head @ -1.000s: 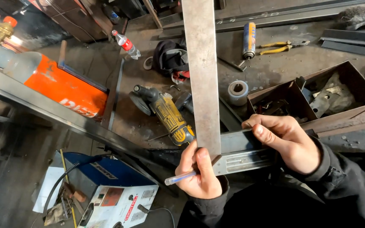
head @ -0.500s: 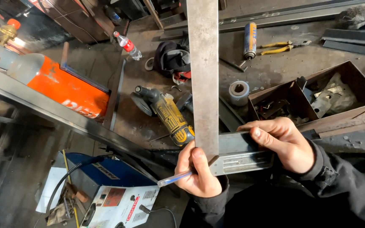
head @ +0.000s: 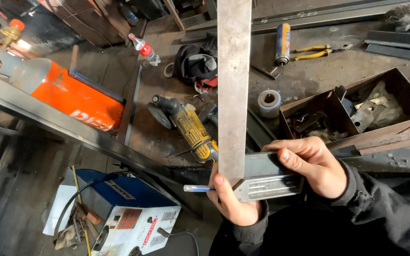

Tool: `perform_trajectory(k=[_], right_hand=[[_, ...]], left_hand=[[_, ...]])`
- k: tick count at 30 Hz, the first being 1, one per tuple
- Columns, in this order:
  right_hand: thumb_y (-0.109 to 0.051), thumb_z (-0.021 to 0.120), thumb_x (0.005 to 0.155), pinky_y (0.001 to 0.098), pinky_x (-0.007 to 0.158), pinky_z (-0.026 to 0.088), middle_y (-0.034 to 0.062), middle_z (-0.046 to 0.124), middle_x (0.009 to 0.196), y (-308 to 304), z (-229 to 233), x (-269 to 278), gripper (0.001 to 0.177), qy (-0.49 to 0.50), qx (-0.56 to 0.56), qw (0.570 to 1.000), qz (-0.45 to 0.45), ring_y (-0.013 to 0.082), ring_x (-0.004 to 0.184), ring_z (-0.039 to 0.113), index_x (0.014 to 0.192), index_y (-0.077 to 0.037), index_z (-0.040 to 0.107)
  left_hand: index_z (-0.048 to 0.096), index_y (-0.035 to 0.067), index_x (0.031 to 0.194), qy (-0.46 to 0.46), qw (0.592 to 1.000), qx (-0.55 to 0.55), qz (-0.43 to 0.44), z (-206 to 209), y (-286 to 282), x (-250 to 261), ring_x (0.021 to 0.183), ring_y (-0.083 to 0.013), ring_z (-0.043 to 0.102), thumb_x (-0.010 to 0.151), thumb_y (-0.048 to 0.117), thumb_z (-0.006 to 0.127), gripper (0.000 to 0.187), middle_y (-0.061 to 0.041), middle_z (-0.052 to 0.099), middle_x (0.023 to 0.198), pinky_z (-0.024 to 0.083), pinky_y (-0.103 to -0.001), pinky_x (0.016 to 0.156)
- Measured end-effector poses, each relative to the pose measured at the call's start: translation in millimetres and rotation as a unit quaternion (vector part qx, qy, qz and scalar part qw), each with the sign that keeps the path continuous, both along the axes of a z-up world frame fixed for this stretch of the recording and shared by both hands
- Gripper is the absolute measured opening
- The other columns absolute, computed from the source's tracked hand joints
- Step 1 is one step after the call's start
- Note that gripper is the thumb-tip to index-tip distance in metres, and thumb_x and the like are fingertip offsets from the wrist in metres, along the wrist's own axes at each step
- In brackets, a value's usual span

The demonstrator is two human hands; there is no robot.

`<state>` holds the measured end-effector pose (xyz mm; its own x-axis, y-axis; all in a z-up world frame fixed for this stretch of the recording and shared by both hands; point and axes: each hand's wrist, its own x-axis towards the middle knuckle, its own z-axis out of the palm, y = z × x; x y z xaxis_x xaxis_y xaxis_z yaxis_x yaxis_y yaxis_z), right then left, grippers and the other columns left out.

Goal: Measuring and marking metal pieces with a try square and pen in a workshop.

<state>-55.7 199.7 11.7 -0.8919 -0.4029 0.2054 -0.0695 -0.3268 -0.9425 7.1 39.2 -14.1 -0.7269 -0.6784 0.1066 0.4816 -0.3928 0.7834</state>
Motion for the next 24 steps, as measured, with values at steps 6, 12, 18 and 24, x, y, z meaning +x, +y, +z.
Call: perform_trajectory(k=[6,12,18,24], right_hand=[[-0.021,0.067,0.108,0.0264,0.068,0.056,0.0116,0.085,0.098,2,0,2,0.042,-0.027,0.001,0.999,0.019,0.0135,0.074,0.068,0.128,0.013,0.083],[-0.02,0.064,0.109,0.0279,0.075,0.057,0.0112,0.083,0.107,3,16,3,0.039,0.002,0.016,1.0,0.013,0.0153,0.081,0.07,0.125,0.012,0.082],[-0.017,0.06,0.11,0.0298,0.081,0.052,0.0102,0.075,0.109,3,28,5,0.035,0.096,0.058,0.994,0.001,0.0173,0.088,0.065,0.121,0.007,0.082],[-0.014,0.066,0.107,0.0269,0.074,0.053,0.0097,0.077,0.106,4,22,7,0.03,0.08,0.061,0.995,-0.016,0.0152,0.082,0.067,0.123,0.006,0.08]], left_hand=[[0.072,-0.014,0.128,0.062,0.997,0.022,-0.028,0,8,-1,0.086,-0.0309,0.078,0.112,0.041,0.057,0.059,-0.028,0.08,0.109,0.06,-0.041,0.075],[0.069,-0.008,0.137,0.101,0.985,0.087,-0.111,-6,17,-2,0.106,-0.0336,0.077,0.111,0.032,0.061,0.049,-0.024,0.078,0.125,0.062,-0.046,0.094],[0.075,-0.011,0.12,0.035,0.991,0.068,-0.11,2,17,1,0.08,-0.0279,0.076,0.106,0.04,0.066,0.053,-0.024,0.081,0.107,0.051,-0.031,0.058],[0.077,-0.012,0.112,-0.032,0.993,0.078,-0.08,10,13,3,0.05,-0.0146,0.05,0.103,0.037,0.07,0.05,-0.015,0.075,0.083,0.024,-0.027,0.038]])
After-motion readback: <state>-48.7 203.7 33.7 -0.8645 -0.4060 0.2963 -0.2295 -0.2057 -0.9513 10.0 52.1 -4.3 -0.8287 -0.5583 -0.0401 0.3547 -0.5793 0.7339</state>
